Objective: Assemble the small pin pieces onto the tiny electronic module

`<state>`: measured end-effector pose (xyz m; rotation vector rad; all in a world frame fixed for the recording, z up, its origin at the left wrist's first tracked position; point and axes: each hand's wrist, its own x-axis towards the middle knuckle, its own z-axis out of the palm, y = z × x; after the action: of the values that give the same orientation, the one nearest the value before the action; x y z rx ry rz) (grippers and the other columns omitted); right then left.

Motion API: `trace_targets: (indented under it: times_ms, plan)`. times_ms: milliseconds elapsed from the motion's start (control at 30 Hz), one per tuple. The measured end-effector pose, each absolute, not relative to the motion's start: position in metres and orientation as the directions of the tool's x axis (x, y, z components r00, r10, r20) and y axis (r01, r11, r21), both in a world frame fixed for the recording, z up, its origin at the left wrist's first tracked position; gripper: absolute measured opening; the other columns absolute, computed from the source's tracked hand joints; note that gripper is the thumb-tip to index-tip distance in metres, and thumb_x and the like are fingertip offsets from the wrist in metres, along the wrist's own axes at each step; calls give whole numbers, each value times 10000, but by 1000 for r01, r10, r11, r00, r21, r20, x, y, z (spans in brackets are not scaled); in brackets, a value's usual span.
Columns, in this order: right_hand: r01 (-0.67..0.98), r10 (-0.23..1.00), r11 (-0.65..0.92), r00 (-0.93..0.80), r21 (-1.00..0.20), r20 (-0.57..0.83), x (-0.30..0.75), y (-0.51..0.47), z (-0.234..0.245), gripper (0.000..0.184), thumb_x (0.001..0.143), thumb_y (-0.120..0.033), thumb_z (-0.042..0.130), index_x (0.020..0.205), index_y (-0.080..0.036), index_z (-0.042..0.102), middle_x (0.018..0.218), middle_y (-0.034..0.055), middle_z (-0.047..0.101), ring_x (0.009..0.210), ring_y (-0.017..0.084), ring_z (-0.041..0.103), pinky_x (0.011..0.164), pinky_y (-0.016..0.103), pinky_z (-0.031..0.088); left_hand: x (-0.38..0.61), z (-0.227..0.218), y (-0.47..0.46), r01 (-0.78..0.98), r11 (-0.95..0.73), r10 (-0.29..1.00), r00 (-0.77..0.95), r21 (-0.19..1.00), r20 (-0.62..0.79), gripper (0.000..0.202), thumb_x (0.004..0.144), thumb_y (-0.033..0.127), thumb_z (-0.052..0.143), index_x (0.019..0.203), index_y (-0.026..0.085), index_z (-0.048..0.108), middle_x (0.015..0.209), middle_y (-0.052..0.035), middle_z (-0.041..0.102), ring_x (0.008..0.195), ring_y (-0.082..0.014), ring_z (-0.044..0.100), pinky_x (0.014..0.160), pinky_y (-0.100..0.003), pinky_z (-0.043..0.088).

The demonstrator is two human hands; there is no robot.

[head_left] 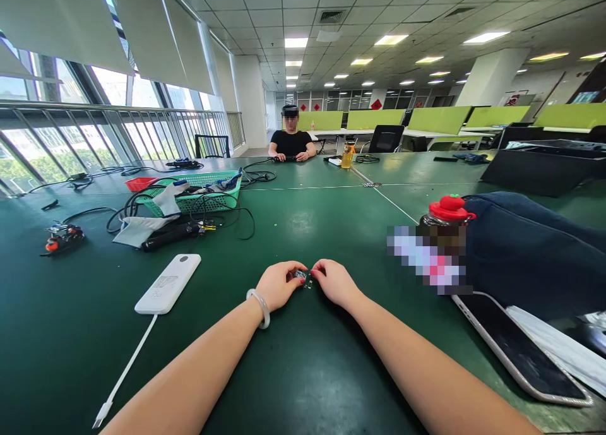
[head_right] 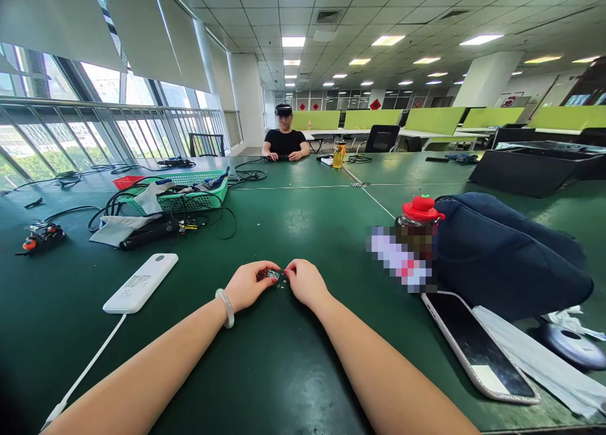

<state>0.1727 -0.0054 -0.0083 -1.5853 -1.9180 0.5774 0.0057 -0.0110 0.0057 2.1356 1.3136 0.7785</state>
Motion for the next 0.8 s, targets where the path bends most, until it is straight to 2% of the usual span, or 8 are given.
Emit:
trace_targets:
  times_ms: [167,400,600,800]
  plan:
    - [676,966,252,-140,-693,215,168,-12,-2,149,793,-252,452,726,-185,567,772,17,585,723,132,521,659,247,391,4,3,-9,579,-337,930,326,743,168,261,671,322,603,898,202,647,687,10,624,602,-119,522,583,-228,409]
    - [649,923,382,-233,-658,307,161,-20,3,96,796,-230,482,744,-190,552,788,7,568,740,126,509,682,248,389,3,0,-7,405,-275,923,364,872,122,302,628,302,664,890,155,629,791,-34,654,701,-144,580,664,-251,457]
    - [664,907,417,-259,-620,333,163,-20,3,108,809,-218,474,729,-195,544,780,-3,549,714,110,497,663,237,384,3,5,-10,398,-289,916,378,871,132,276,629,293,664,872,162,640,809,-29,656,720,-143,572,703,-262,463]
    - [671,877,475,-310,-569,366,163,-22,5,123,812,-196,476,732,-197,569,802,3,551,708,108,501,662,230,385,3,5,-10,399,-319,910,381,860,161,252,635,280,662,858,166,640,788,-21,653,690,-129,559,675,-247,454]
